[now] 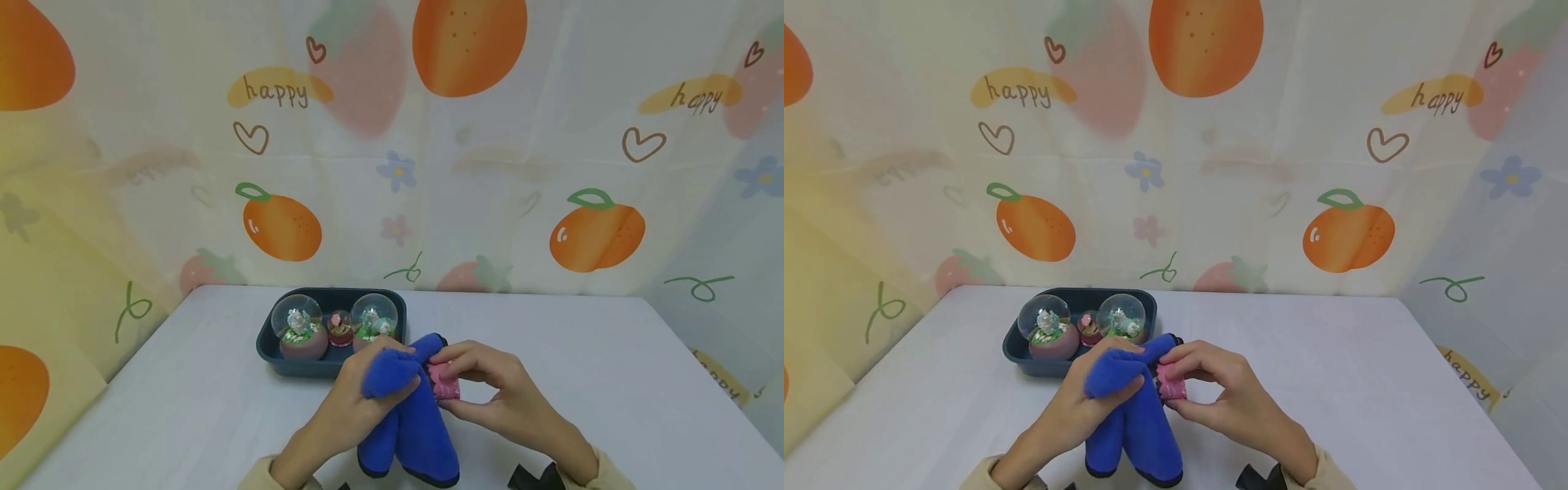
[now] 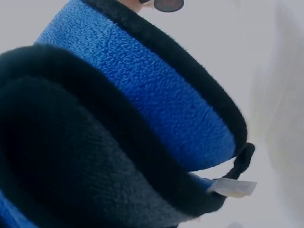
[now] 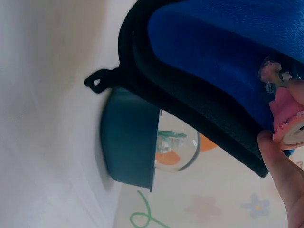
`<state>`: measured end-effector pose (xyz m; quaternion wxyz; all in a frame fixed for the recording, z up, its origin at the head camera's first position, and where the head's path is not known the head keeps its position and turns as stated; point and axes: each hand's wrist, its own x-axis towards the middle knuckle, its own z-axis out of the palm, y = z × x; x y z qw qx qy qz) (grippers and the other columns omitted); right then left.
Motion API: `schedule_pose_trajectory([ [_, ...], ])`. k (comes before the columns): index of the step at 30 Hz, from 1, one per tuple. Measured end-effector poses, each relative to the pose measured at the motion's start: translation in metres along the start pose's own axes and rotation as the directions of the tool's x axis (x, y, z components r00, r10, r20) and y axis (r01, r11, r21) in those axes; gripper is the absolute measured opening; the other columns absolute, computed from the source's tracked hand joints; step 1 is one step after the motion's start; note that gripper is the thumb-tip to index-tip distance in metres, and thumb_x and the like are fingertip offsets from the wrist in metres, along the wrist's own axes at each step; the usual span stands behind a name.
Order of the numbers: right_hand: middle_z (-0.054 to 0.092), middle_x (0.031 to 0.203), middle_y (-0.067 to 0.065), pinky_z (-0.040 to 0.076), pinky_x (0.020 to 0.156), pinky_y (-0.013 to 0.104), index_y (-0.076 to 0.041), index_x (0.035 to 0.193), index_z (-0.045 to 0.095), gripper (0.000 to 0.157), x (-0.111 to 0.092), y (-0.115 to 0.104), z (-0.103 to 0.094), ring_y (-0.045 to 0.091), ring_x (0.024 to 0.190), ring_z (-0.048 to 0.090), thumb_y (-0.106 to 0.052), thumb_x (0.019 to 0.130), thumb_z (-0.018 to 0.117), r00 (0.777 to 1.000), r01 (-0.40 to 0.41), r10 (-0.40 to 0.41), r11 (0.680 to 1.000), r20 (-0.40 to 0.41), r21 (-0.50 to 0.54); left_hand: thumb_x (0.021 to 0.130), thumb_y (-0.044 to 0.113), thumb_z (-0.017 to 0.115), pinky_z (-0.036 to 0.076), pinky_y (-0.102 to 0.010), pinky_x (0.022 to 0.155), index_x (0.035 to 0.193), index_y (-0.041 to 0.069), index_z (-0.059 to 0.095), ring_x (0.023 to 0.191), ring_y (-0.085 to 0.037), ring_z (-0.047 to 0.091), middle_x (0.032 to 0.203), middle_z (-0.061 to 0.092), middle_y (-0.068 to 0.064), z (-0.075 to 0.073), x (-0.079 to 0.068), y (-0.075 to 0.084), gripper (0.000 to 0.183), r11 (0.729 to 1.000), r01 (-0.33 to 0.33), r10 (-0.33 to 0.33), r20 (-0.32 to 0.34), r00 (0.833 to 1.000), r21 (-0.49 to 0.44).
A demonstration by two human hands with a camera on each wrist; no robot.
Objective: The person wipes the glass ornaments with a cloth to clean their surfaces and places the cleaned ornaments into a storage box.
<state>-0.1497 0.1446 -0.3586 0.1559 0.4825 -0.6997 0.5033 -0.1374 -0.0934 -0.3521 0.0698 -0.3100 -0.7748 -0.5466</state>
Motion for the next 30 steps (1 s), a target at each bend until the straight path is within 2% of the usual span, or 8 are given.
schedule_pose_trajectory([
  [3,0.068,0.113,0.014,0.058,0.083,0.026,-0.007,0.106,0.064,0.040,0.0004,0.0004,0.0012,0.013,0.107,0.067,0.013,0.074,0.079,1.000,0.012,-0.012,1.000,-0.019,0.003,0.093,0.021,0.069,0.056,-0.038,0.089,0.126,0.017,0.054,0.105,-0.018,0.066,0.119,0.066,-0.003,-0.0001,-0.0008,0.0002,0.037,0.994,0.094,-0.091,0.049,0.995,-0.060],
  [6,0.069,0.112,0.015,0.058,0.083,0.026,-0.007,0.105,0.065,0.042,0.0003,0.0011,0.0027,0.012,0.109,0.066,0.015,0.072,0.079,0.999,0.027,-0.027,1.000,-0.030,0.009,0.091,0.028,0.073,0.055,-0.040,0.091,0.133,0.024,0.046,0.107,-0.019,0.065,0.123,0.062,0.001,0.0009,-0.0015,0.0000,0.050,0.978,0.196,-0.187,0.114,0.976,-0.076],
  [9,0.068,0.112,0.015,0.058,0.084,0.025,-0.007,0.105,0.065,0.043,-0.0001,0.0017,0.0039,0.010,0.110,0.066,0.016,0.071,0.079,0.999,0.024,-0.024,1.000,-0.031,0.009,0.088,0.031,0.076,0.054,-0.038,0.092,0.132,0.029,0.045,0.108,-0.017,0.064,0.123,0.061,0.007,0.0029,-0.0015,-0.0007,0.054,0.970,0.237,-0.227,0.129,0.965,-0.061],
  [11,0.067,0.113,0.015,0.058,0.084,0.025,-0.005,0.108,0.064,0.046,0.0005,0.0024,0.0042,0.011,0.109,0.065,0.016,0.070,0.080,0.999,0.025,-0.025,1.000,-0.031,0.000,0.087,0.030,0.077,0.054,-0.035,0.090,0.130,0.029,0.047,0.107,-0.015,0.064,0.121,0.062,0.008,0.0040,-0.0012,-0.0017,0.053,0.976,0.211,-0.205,0.109,0.973,-0.048],
  [15,0.063,0.115,0.015,0.060,0.079,0.027,-0.004,0.118,0.060,0.051,0.0019,0.0027,0.0031,0.012,0.103,0.067,0.006,0.074,0.082,0.998,-0.057,0.057,0.998,-0.015,-0.018,0.084,0.028,0.080,0.054,-0.034,0.089,0.127,0.023,0.052,0.105,-0.016,0.065,0.121,0.064,0.004,0.0058,-0.0013,-0.0044,0.051,0.997,0.082,-0.082,0.047,0.995,0.012],
  [18,0.064,0.116,0.013,0.060,0.075,0.028,-0.007,0.123,0.057,0.051,0.0013,0.0022,0.0007,0.011,0.094,0.070,-0.003,0.079,0.082,0.983,-0.180,0.180,0.984,0.021,-0.007,0.082,0.027,0.082,0.056,-0.039,0.090,0.126,0.021,0.053,0.107,-0.017,0.065,0.123,0.064,0.002,0.0072,-0.0010,-0.0050,0.053,0.997,0.003,-0.004,0.014,1.000,0.075],
  [21,0.064,0.116,0.014,0.061,0.074,0.029,-0.009,0.125,0.057,0.047,0.0010,0.0026,-0.0015,0.014,0.089,0.072,-0.006,0.083,0.079,0.969,-0.243,0.241,0.970,0.057,0.029,0.081,0.026,0.083,0.056,-0.043,0.091,0.125,0.021,0.053,0.110,-0.018,0.064,0.124,0.063,0.002,0.0078,-0.0010,-0.0051,0.054,0.992,-0.039,0.039,0.000,0.999,0.121],
  [30,0.064,0.112,0.010,0.061,0.074,0.032,-0.009,0.117,0.062,0.043,0.0008,0.0025,-0.0002,0.014,0.097,0.070,-0.002,0.080,0.081,0.989,-0.146,0.143,0.986,0.038,0.083,0.091,0.014,0.071,0.057,-0.045,0.090,0.119,0.015,0.059,0.108,-0.019,0.065,0.117,0.067,-0.003,0.0051,-0.0018,-0.0038,0.031,0.993,-0.085,0.089,-0.045,0.995,0.088],
])
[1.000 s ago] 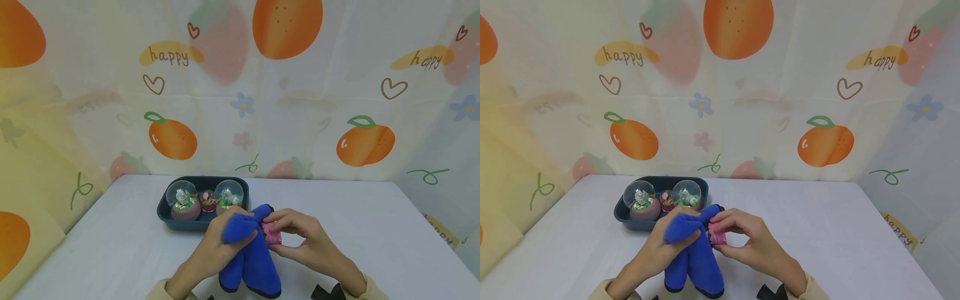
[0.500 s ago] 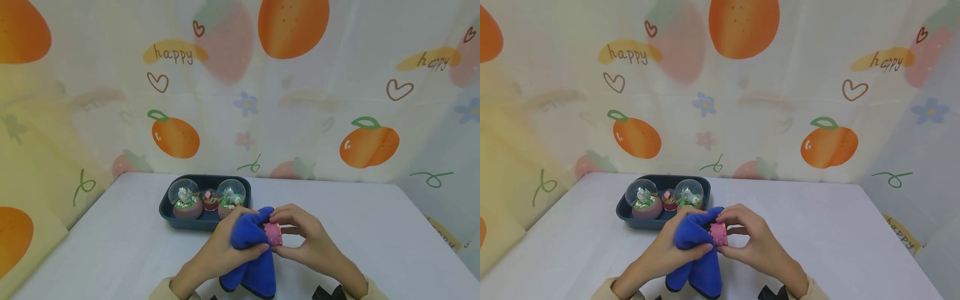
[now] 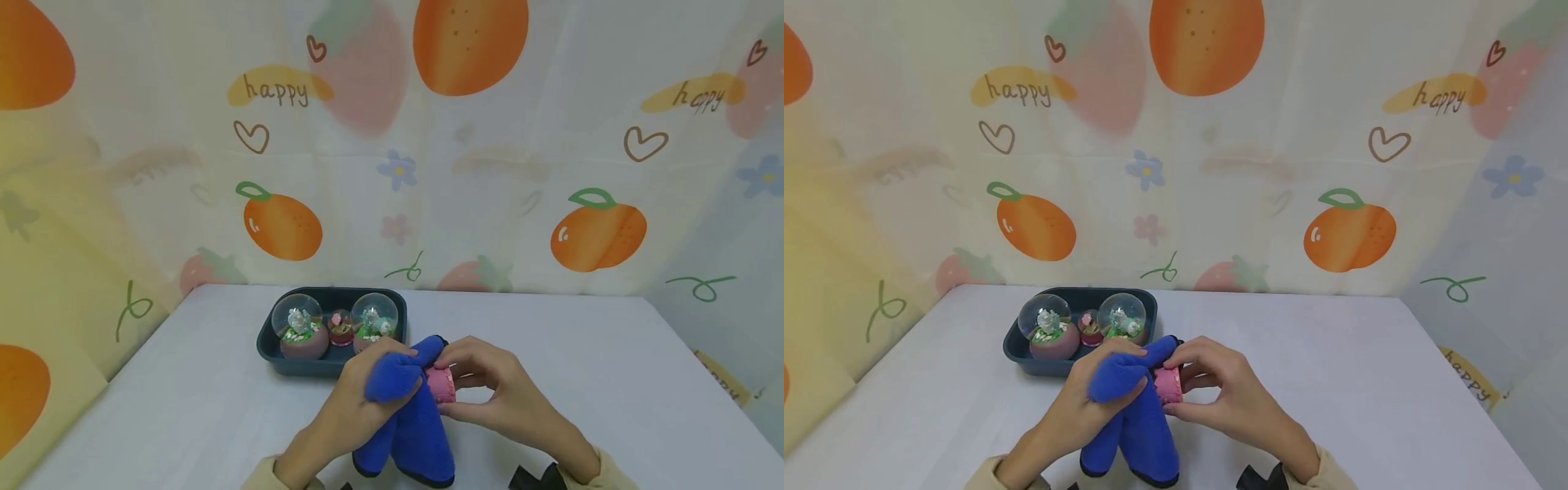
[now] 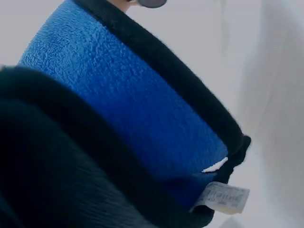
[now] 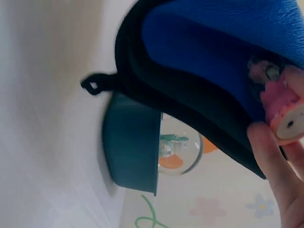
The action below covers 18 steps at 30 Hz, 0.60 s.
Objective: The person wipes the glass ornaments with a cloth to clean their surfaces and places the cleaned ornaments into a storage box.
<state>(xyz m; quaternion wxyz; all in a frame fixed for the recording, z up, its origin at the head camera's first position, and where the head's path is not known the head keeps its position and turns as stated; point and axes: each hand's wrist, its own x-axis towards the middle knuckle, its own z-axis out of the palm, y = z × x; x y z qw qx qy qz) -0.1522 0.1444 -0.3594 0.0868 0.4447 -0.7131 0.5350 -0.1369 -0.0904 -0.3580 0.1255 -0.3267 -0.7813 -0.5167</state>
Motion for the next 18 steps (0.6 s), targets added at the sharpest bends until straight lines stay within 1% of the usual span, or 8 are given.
schedule_pose_trajectory([
  [3,0.064,0.112,0.012,0.061,0.075,0.030,-0.007,0.115,0.063,0.045,-0.0001,-0.0003,0.0010,0.011,0.104,0.067,0.002,0.076,0.082,0.997,0.070,-0.071,0.997,-0.022,-0.041,0.091,0.010,0.070,0.057,-0.039,0.088,0.118,0.013,0.060,0.104,-0.018,0.067,0.114,0.069,-0.005,-0.0013,0.0002,-0.0005,0.029,1.000,-0.005,0.005,-0.022,1.000,-0.024],
  [5,0.064,0.112,0.013,0.060,0.077,0.028,-0.006,0.113,0.063,0.047,-0.0003,-0.0009,0.0013,0.010,0.106,0.065,0.006,0.072,0.083,0.992,0.114,-0.117,0.991,-0.040,-0.068,0.091,0.011,0.071,0.057,-0.035,0.086,0.119,0.012,0.059,0.100,-0.018,0.068,0.112,0.069,-0.007,-0.0025,0.0005,-0.0004,0.031,0.998,0.020,-0.021,-0.011,1.000,-0.058],
  [7,0.064,0.112,0.014,0.059,0.080,0.026,-0.006,0.111,0.064,0.049,-0.0004,-0.0017,0.0015,0.010,0.108,0.064,0.011,0.069,0.084,0.986,0.149,-0.156,0.983,-0.057,-0.103,0.091,0.015,0.071,0.057,-0.032,0.084,0.122,0.014,0.058,0.098,-0.017,0.068,0.111,0.069,-0.005,-0.0038,0.0012,0.0000,0.035,0.988,0.096,-0.092,0.040,0.995,-0.118],
  [9,0.064,0.112,0.014,0.058,0.083,0.023,-0.006,0.108,0.065,0.051,-0.0005,-0.0019,0.0017,0.010,0.107,0.063,0.015,0.066,0.084,0.979,0.181,-0.192,0.974,-0.071,-0.135,0.091,0.020,0.072,0.056,-0.031,0.084,0.127,0.018,0.054,0.097,-0.016,0.068,0.112,0.067,-0.001,-0.0052,0.0018,0.0008,0.040,0.968,0.189,-0.171,0.115,0.979,-0.163],
  [12,0.064,0.112,0.013,0.056,0.086,0.022,-0.008,0.106,0.066,0.052,-0.0006,-0.0019,0.0019,0.012,0.107,0.062,0.019,0.064,0.082,0.973,0.203,-0.217,0.966,-0.079,-0.159,0.091,0.025,0.072,0.054,-0.031,0.086,0.130,0.022,0.051,0.098,-0.015,0.067,0.112,0.066,0.003,-0.0061,0.0025,0.0013,0.045,0.949,0.264,-0.230,0.196,0.953,-0.174],
  [13,0.063,0.113,0.013,0.056,0.087,0.022,-0.008,0.106,0.065,0.052,-0.0005,-0.0018,0.0019,0.013,0.108,0.061,0.019,0.064,0.081,0.973,0.205,-0.219,0.966,-0.076,-0.157,0.090,0.026,0.073,0.054,-0.031,0.086,0.130,0.022,0.051,0.098,-0.014,0.067,0.112,0.066,0.004,-0.0060,0.0025,0.0014,0.045,0.951,0.263,-0.228,0.202,0.952,-0.164],
  [14,0.062,0.114,0.014,0.056,0.088,0.023,-0.007,0.107,0.065,0.052,-0.0004,-0.0015,0.0019,0.013,0.109,0.061,0.020,0.065,0.081,0.973,0.206,-0.218,0.967,-0.070,-0.150,0.090,0.026,0.073,0.055,-0.031,0.086,0.129,0.021,0.051,0.098,-0.014,0.067,0.112,0.066,0.003,-0.0056,0.0025,0.0012,0.045,0.957,0.247,-0.215,0.197,0.956,-0.153],
  [18,0.059,0.119,0.014,0.058,0.087,0.026,-0.005,0.117,0.060,0.054,0.0004,-0.0007,0.0011,0.013,0.114,0.059,0.014,0.071,0.081,0.987,0.149,-0.155,0.981,-0.042,-0.121,0.086,0.022,0.078,0.057,-0.033,0.085,0.124,0.019,0.054,0.099,-0.014,0.067,0.114,0.066,0.000,-0.0024,0.0012,0.0001,0.045,0.983,0.151,-0.136,0.127,0.982,-0.109],
])
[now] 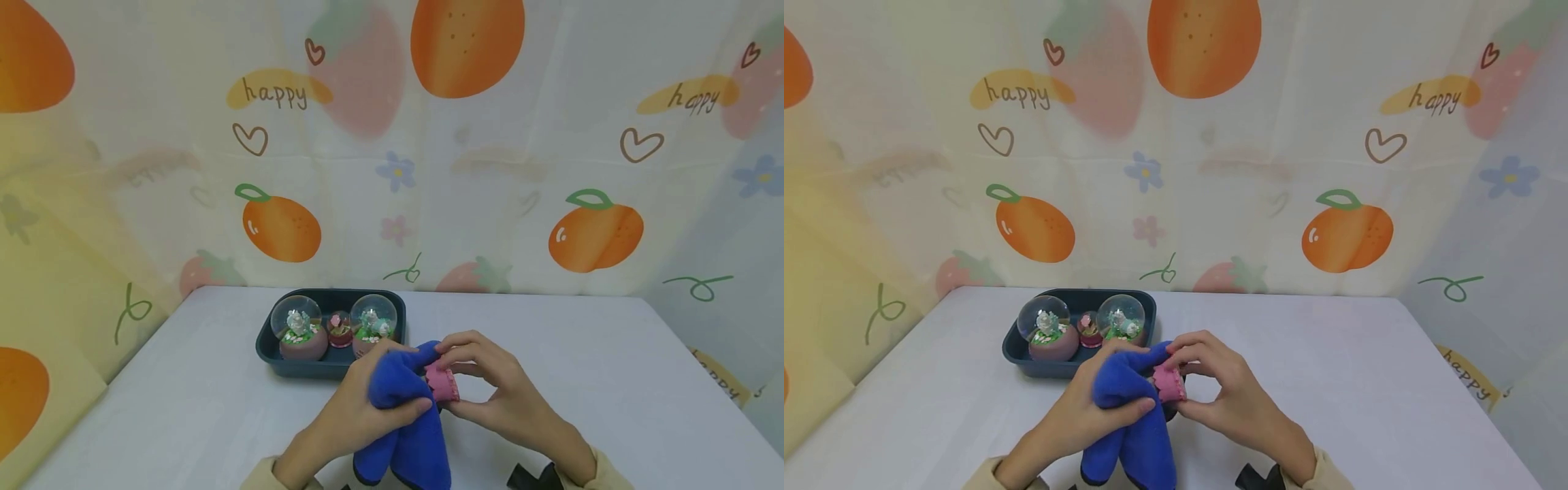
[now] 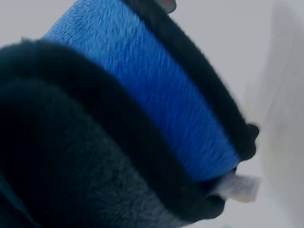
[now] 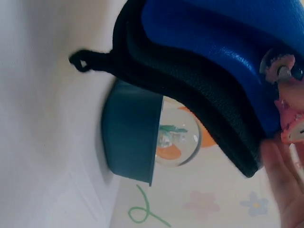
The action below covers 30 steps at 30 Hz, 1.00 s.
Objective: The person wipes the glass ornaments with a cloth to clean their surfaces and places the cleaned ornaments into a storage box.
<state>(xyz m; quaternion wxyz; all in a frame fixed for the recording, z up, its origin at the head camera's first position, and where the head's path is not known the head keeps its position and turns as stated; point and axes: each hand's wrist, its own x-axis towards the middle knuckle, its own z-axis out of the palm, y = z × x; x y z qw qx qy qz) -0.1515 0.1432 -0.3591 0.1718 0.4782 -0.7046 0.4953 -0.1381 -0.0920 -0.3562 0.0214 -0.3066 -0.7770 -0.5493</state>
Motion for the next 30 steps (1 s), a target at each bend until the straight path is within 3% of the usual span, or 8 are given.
schedule_pose_trajectory([
  [5,0.058,0.121,0.012,0.060,0.079,0.028,-0.006,0.124,0.057,0.056,0.000,0.000,-0.003,0.010,0.107,0.063,0.001,0.075,0.083,0.997,-0.077,0.076,0.997,0.026,0.017,0.082,0.018,0.082,0.057,-0.037,0.089,0.121,0.019,0.056,0.103,-0.015,0.066,0.116,0.066,0.001,0.004,0.000,0.000,0.047,0.985,-0.150,0.155,-0.060,0.986,0.088],
  [8,0.059,0.118,0.012,0.060,0.077,0.028,-0.006,0.120,0.059,0.053,0.000,0.000,-0.003,0.011,0.103,0.064,0.001,0.074,0.084,0.998,-0.062,0.062,0.998,0.024,0.019,0.080,0.014,0.083,0.057,-0.038,0.090,0.119,0.017,0.057,0.105,-0.017,0.066,0.116,0.066,-0.001,0.005,0.000,0.000,0.046,0.960,-0.228,0.243,-0.081,0.967,0.163],
  [11,0.060,0.116,0.012,0.060,0.077,0.026,-0.006,0.117,0.061,0.052,0.001,-0.001,-0.003,0.012,0.106,0.063,0.004,0.072,0.085,0.999,-0.033,0.033,0.999,0.014,0.012,0.080,0.010,0.081,0.057,-0.039,0.090,0.117,0.015,0.059,0.106,-0.019,0.067,0.115,0.067,-0.002,0.005,0.000,-0.001,0.043,0.948,-0.251,0.275,-0.102,0.956,0.198],
  [15,0.061,0.115,0.013,0.059,0.079,0.025,-0.006,0.115,0.062,0.053,0.002,-0.004,-0.003,0.012,0.109,0.061,0.006,0.070,0.085,1.000,0.000,0.000,1.000,0.000,-0.003,0.084,0.007,0.078,0.057,-0.038,0.089,0.115,0.014,0.063,0.105,-0.020,0.068,0.113,0.069,-0.004,0.004,-0.001,0.000,0.036,0.961,-0.220,0.242,-0.129,0.962,0.165],
  [20,0.062,0.114,0.012,0.058,0.083,0.023,-0.006,0.113,0.063,0.052,0.001,-0.005,-0.002,0.011,0.107,0.062,0.008,0.068,0.086,0.999,0.008,-0.009,0.999,-0.033,-0.037,0.085,0.014,0.078,0.057,-0.042,0.090,0.126,0.017,0.056,0.108,-0.021,0.067,0.120,0.068,-0.005,0.000,-0.001,0.002,0.046,0.994,-0.092,0.099,-0.116,0.988,0.059],
  [22,0.062,0.114,0.012,0.057,0.085,0.023,-0.006,0.112,0.063,0.049,0.000,-0.005,-0.001,0.011,0.107,0.063,0.007,0.070,0.084,0.999,0.014,-0.016,0.999,-0.047,-0.043,0.086,0.020,0.078,0.055,-0.047,0.093,0.131,0.021,0.052,0.111,-0.023,0.065,0.126,0.065,-0.005,-0.002,0.000,0.003,0.053,1.000,-0.012,0.011,-0.068,0.998,-0.016],
  [25,0.062,0.113,0.013,0.056,0.087,0.022,-0.004,0.110,0.063,0.039,0.000,-0.005,0.000,0.011,0.106,0.062,0.001,0.076,0.082,0.997,0.038,-0.041,0.998,-0.072,-0.047,0.087,0.027,0.078,0.052,-0.050,0.096,0.138,0.026,0.049,0.116,-0.023,0.062,0.132,0.062,-0.003,-0.005,0.000,0.004,0.059,0.993,0.079,-0.078,0.018,0.997,-0.089],
  [30,0.061,0.113,0.014,0.056,0.087,0.021,-0.002,0.110,0.063,0.033,0.000,-0.004,0.001,0.011,0.105,0.061,-0.010,0.082,0.078,0.992,0.069,-0.074,0.996,-0.103,-0.060,0.087,0.029,0.077,0.051,-0.044,0.099,0.143,0.028,0.046,0.118,-0.020,0.061,0.136,0.059,0.001,-0.006,0.001,0.002,0.063,0.993,0.076,-0.067,0.098,0.993,-0.091],
])
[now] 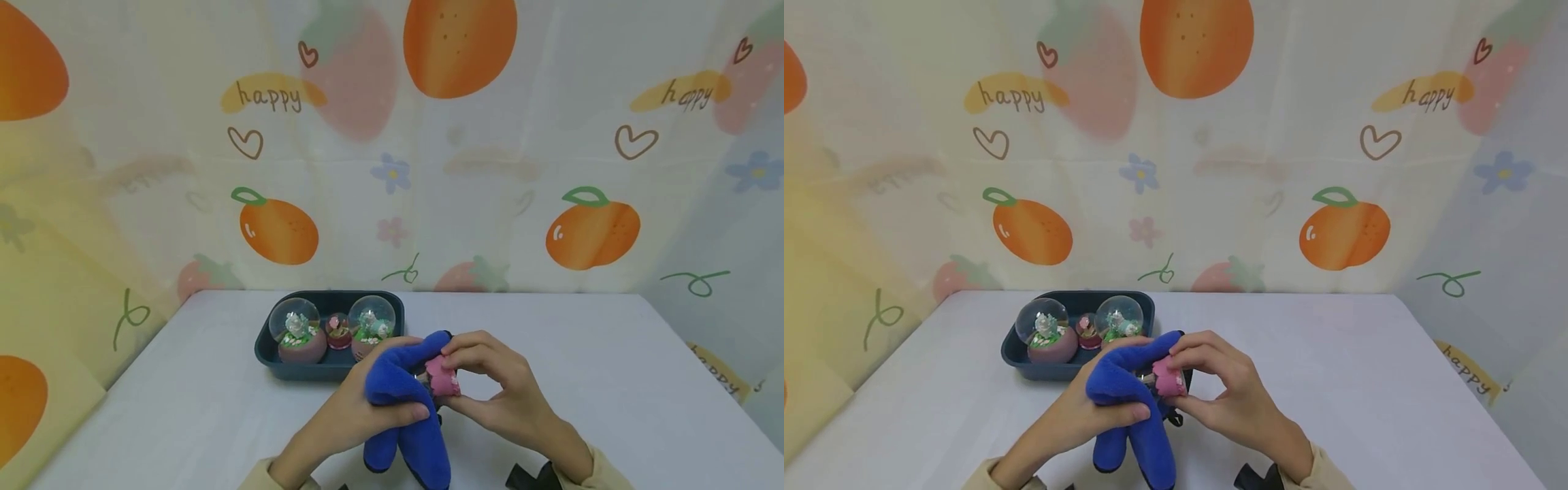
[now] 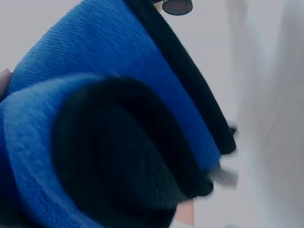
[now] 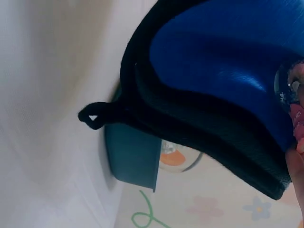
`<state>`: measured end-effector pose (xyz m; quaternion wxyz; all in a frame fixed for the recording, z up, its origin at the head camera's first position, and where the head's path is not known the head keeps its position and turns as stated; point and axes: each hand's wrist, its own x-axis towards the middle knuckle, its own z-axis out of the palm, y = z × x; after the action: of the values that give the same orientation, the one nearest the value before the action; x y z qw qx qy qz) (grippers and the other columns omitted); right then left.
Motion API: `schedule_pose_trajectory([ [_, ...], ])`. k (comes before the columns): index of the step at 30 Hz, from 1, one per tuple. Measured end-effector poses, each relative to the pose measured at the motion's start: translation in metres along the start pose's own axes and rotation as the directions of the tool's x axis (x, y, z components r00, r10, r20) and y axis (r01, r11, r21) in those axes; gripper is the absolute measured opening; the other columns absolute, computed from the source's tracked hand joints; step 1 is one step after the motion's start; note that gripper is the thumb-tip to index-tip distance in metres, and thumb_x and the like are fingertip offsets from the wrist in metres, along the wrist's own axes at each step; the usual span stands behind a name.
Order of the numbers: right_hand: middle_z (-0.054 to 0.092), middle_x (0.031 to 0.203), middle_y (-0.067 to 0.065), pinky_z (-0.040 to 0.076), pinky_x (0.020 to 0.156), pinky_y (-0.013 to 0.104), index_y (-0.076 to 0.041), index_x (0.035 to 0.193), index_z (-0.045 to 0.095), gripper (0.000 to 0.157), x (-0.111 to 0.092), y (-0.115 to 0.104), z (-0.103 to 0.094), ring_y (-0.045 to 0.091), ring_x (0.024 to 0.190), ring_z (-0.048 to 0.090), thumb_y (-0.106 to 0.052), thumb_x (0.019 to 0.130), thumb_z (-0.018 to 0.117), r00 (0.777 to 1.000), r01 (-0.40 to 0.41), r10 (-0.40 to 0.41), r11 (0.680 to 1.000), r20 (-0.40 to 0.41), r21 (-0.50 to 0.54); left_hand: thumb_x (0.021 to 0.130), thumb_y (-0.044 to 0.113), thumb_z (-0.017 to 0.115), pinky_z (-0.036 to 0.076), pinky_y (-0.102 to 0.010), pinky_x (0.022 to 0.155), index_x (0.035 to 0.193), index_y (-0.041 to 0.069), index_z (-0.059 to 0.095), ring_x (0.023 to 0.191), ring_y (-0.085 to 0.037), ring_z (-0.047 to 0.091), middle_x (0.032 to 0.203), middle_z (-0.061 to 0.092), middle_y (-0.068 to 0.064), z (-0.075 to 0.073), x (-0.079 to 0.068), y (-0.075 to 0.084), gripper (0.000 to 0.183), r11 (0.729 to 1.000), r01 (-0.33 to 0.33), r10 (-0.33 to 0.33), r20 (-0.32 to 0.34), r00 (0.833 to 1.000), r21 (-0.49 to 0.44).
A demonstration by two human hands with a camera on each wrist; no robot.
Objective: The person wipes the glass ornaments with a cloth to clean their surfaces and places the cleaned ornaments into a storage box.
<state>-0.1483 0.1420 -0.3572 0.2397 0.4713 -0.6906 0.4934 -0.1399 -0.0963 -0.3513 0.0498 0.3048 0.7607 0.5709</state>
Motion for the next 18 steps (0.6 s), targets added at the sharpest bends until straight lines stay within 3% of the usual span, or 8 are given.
schedule_pose_trajectory([
  [10,0.060,0.112,0.014,0.057,0.084,0.021,-0.001,0.112,0.063,0.036,-0.0005,0.0020,0.0017,0.012,0.104,0.061,-0.013,0.082,0.080,0.999,0.032,-0.032,0.999,-0.008,-0.002,0.083,0.024,0.081,0.054,-0.033,0.093,0.133,0.029,0.054,0.110,-0.015,0.066,0.127,0.064,0.005,0.0010,-0.0002,0.0006,0.057,0.994,-0.079,0.081,-0.031,0.996,0.074],
  [13,0.060,0.111,0.014,0.057,0.082,0.021,0.000,0.112,0.063,0.040,-0.0001,0.0027,0.0012,0.012,0.102,0.062,-0.013,0.080,0.083,0.999,0.034,-0.035,0.999,-0.019,-0.006,0.083,0.021,0.081,0.054,-0.035,0.094,0.132,0.025,0.057,0.110,-0.016,0.066,0.125,0.067,0.002,0.0018,-0.0006,0.0000,0.055,0.983,-0.136,0.145,-0.072,0.987,0.121],
  [18,0.061,0.107,0.013,0.059,0.074,0.023,0.000,0.112,0.063,0.052,0.0008,0.0011,0.0007,0.010,0.093,0.064,0.000,0.068,0.089,0.998,-0.052,0.052,0.999,-0.042,0.016,0.080,0.016,0.083,0.054,-0.038,0.094,0.131,0.020,0.060,0.110,-0.018,0.067,0.123,0.069,-0.003,0.0021,-0.0004,0.0000,0.056,0.959,-0.203,0.232,-0.139,0.963,0.198],
])
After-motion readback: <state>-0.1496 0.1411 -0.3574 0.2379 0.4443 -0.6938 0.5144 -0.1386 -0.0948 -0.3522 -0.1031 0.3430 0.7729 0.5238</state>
